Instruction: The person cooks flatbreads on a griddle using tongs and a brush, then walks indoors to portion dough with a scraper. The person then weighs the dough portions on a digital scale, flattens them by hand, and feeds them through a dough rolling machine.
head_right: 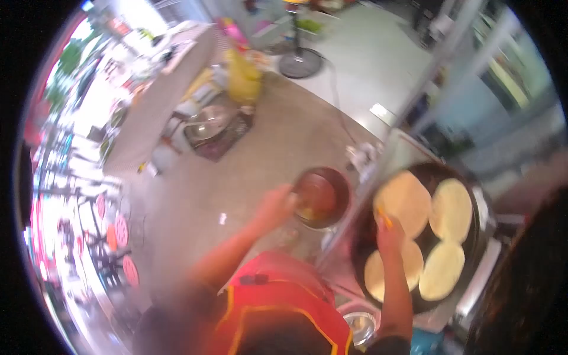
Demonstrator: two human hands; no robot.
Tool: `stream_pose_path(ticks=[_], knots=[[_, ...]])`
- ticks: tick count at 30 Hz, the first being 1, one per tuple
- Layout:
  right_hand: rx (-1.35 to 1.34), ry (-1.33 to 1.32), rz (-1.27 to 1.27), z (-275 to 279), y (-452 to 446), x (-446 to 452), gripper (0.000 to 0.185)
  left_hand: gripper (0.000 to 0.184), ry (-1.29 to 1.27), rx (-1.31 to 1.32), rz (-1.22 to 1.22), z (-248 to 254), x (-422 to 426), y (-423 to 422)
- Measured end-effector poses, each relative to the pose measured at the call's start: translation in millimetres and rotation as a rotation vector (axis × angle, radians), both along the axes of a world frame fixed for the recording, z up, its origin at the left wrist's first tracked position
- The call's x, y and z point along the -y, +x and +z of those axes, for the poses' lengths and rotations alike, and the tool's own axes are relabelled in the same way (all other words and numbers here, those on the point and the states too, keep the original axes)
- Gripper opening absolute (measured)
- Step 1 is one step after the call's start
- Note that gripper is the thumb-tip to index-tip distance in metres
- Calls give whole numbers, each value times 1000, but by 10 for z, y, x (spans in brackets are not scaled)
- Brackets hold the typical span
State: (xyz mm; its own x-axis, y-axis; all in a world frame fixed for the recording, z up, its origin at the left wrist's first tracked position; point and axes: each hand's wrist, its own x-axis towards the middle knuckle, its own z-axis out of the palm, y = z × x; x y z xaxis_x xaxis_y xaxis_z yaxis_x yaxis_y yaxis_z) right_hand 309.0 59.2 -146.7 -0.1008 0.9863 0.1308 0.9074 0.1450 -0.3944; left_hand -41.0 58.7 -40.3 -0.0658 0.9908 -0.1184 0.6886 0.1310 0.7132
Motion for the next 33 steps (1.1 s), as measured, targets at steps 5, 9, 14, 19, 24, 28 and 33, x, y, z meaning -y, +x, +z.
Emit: stream_pose_path(ticks=[5,9,14,19,24,28,33], knots=[[-597,223,-228,1414,-424,48,17,22,6,60,15,-122,-32,81],[-771,9,-199,1739,-1030,7,17,20,89,106,-1,-157,-5,154],[-854,-305,-153,1570,-1378,-78,17,21,82,195,-20,19,71,102],[34,381,113,2383,-610,-155,23,22,94,235,17,53,136,-80],[205,1077,-299,4552,117,177,43,23,111,252,21,-107,168,-205],[1000,1337,-387,5541,1136,431,50,23,71,202,73,-31,255,-370],[658,773,-345,4828,947,193,48,24,42,195,128,-16,294,-496]])
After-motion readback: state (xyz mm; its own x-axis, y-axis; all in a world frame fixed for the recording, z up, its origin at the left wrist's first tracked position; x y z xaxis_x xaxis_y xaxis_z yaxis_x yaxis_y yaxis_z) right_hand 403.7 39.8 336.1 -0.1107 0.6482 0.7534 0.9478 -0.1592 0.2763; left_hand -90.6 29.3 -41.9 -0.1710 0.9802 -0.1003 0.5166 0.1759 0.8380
